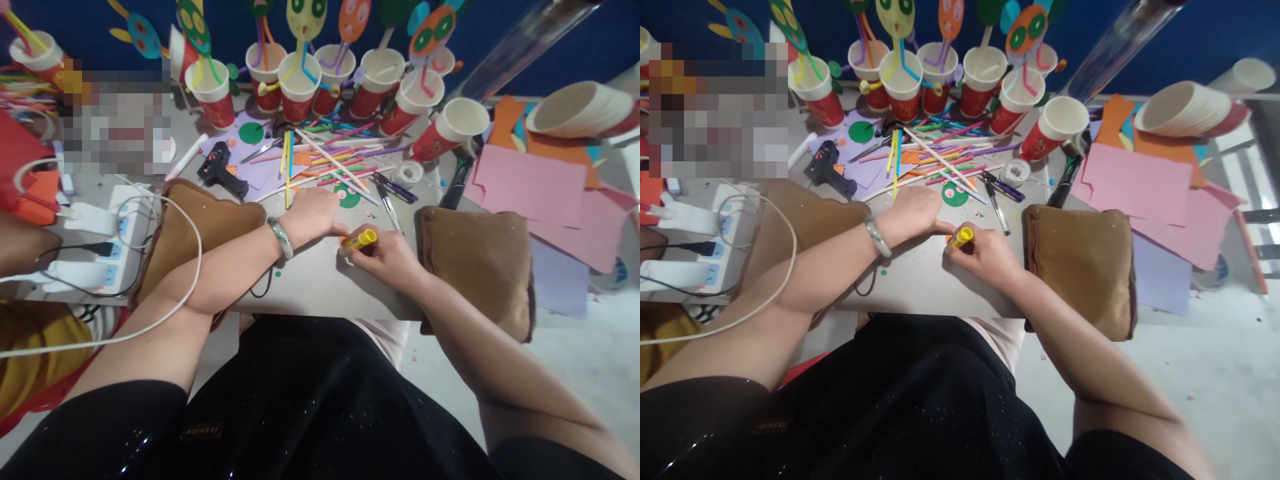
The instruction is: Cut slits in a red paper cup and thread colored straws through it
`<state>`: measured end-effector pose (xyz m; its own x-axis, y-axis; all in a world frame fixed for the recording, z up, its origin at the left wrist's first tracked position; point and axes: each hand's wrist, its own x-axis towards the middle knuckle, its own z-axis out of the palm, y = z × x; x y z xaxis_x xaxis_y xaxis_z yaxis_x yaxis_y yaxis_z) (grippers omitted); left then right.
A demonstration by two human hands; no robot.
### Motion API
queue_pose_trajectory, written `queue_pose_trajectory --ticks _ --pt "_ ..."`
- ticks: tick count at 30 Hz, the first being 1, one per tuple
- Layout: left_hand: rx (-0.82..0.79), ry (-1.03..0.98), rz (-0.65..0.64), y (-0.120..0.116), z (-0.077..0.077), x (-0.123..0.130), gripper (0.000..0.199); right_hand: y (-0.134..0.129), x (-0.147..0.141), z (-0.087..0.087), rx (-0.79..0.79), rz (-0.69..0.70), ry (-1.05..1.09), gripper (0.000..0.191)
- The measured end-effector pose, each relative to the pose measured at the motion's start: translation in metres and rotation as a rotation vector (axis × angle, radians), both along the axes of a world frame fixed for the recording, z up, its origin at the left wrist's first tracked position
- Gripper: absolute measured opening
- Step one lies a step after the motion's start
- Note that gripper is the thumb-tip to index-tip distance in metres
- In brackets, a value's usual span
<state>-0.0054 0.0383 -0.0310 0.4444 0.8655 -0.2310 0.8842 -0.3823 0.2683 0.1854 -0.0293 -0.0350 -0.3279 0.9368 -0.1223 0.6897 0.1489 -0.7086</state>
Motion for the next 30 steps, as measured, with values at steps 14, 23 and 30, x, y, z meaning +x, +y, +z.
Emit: queue_pose_trajectory --ticks 14,23,30 --pt "-0.018 -0.014 -0.017 0.0012 0.0011 -0.0002 0.068 0.0012 0.0071 0.0077 0.003 -0.094 0.007 0.014" --pt "-0.032 -0.027 0.002 0.0024 -0.0018 -0.0002 0.068 -0.0024 0.0074 0.0061 0.016 -0.032 0.002 0.01" --pt "-0.025 -0.03 0.003 0.0014 -0.0005 -0.0004 0.067 -0.004 -0.0007 -0.0015 0.064 -0.034 0.024 0.01"
